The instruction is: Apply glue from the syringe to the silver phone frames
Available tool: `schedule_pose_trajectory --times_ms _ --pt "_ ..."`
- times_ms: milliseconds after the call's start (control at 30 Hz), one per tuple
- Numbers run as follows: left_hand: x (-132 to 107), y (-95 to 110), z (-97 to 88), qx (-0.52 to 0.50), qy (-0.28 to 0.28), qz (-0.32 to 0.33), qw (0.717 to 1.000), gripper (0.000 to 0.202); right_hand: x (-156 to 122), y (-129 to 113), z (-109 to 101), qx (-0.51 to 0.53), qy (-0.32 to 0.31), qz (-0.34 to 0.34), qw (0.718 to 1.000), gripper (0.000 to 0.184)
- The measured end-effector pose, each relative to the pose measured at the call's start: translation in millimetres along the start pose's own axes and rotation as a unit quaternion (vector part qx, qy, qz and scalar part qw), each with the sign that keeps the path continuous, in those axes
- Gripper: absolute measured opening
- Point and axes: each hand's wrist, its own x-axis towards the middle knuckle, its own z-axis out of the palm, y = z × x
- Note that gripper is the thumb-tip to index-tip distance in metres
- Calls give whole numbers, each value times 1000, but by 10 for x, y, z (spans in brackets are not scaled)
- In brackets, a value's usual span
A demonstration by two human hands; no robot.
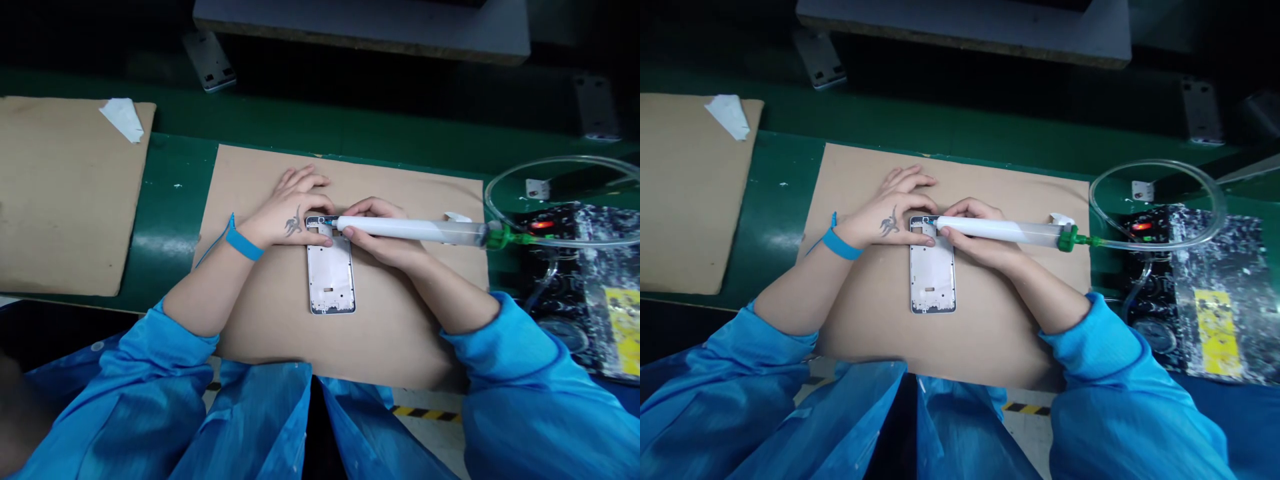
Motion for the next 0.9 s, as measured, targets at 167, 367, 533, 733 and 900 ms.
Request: schedule_pose_trajectory --times_ms 167,367,533,733,900 --pt "9 -5 7 3 0 3 1000 61 -10 12 -13 2 6 -1 1000 42" --pt "-4 -45 8 -5 6 11 1000 69 -1 87 -40 128 11 44 991 56" --pt "23 -1 34 8 20 11 1000 85 89 160 -150 304 98 116 941 75" --pt "58 76 108 19 34 -20 999 72 251 172 -500 393 155 211 882 66" --pt "15 67 125 18 45 -17 999 53 384 52 -524 366 140 292 873 64"
